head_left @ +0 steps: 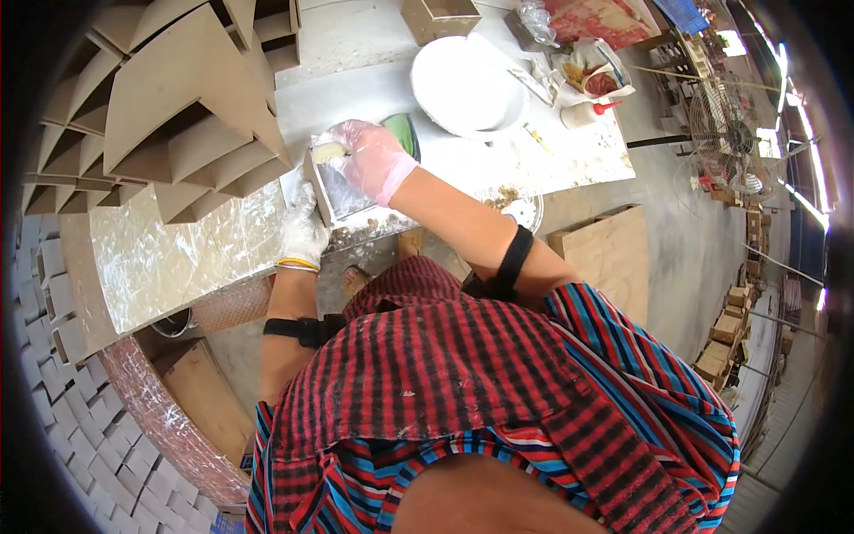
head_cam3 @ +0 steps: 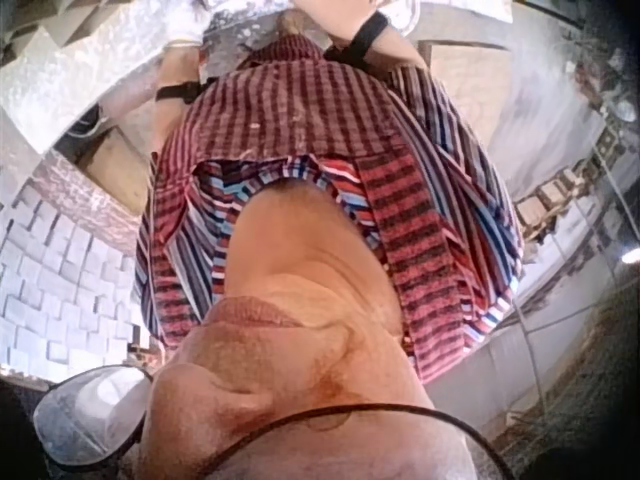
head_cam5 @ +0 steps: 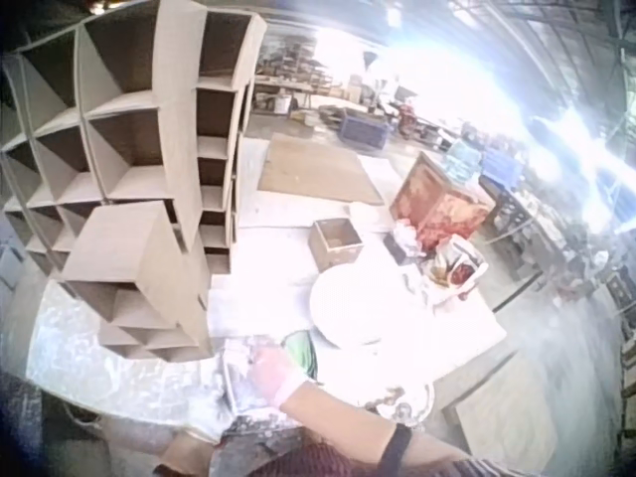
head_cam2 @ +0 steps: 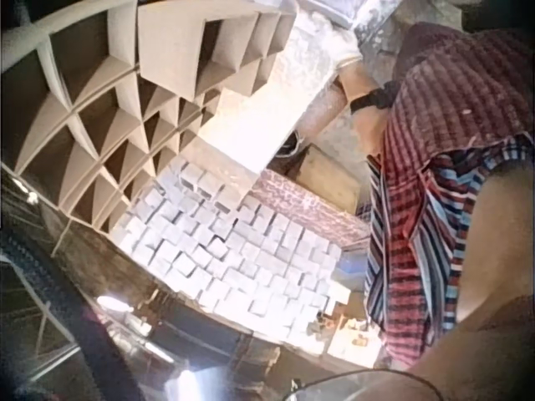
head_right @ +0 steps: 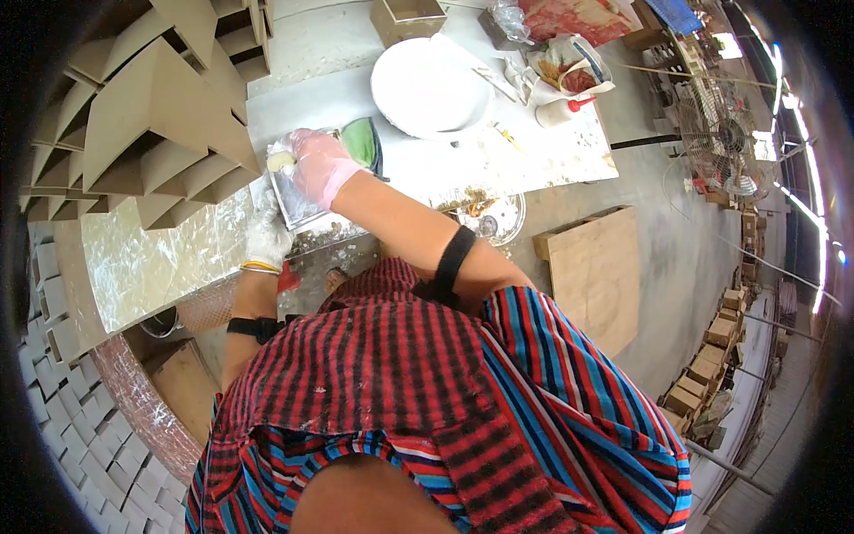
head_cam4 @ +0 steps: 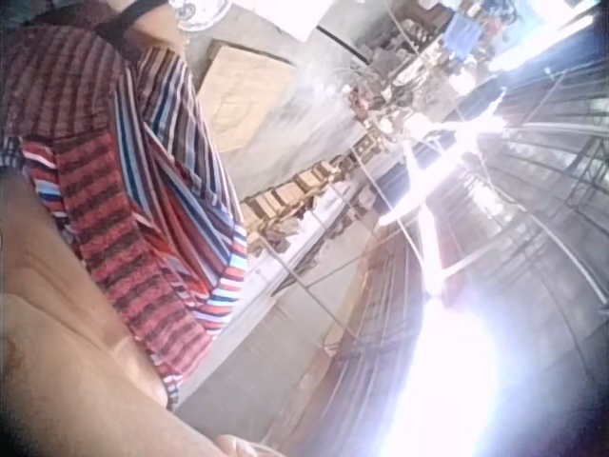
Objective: Applying a white liquid adhesive to the edges and surfaces of small wood or fiberboard boxes using a sponge and a glue tray.
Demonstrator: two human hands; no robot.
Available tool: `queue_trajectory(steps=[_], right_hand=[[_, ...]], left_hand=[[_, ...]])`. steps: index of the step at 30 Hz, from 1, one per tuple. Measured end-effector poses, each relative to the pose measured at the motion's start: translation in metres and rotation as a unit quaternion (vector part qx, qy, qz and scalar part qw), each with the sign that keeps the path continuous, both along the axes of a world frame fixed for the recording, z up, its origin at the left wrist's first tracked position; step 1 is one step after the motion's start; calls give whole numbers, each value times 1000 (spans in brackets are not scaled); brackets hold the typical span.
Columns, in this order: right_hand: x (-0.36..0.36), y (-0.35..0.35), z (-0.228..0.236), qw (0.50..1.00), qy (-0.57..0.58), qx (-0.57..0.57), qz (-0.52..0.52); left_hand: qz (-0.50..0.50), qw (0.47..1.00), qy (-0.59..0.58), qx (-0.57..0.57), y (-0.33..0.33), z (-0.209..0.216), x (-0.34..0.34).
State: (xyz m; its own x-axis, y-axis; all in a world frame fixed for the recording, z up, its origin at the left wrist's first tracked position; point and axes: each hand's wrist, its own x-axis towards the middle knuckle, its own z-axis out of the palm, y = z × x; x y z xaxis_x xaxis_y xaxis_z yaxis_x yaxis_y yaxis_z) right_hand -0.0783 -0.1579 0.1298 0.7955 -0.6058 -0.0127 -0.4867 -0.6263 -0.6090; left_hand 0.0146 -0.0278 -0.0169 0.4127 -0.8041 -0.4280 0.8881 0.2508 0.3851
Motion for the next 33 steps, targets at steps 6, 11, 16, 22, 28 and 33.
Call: queue_trajectory(steps=[6,11,16,22,28,33], right_hand=[[3,0,-3,998,-39,6,47],[12,12,-2,998,-66,-3,0],[12,-4,-7,996,-31,78,-11],[18,-4,-15,996,-41,79,-11],[18,-19,-15,964,-153,215,-15],[14,15,0,981,-161,59,86]], left_hand=[[2,1000,5,-5,2,18,-6],[5,1000,15,-4,5,12,-5],[-13,1000,10,-13,1,12,-5],[7,999,32,0,3,7,-4],[-9,1000,4,-20,-1,21,-9],[7,1000,-4,-14,5,8,-6]])
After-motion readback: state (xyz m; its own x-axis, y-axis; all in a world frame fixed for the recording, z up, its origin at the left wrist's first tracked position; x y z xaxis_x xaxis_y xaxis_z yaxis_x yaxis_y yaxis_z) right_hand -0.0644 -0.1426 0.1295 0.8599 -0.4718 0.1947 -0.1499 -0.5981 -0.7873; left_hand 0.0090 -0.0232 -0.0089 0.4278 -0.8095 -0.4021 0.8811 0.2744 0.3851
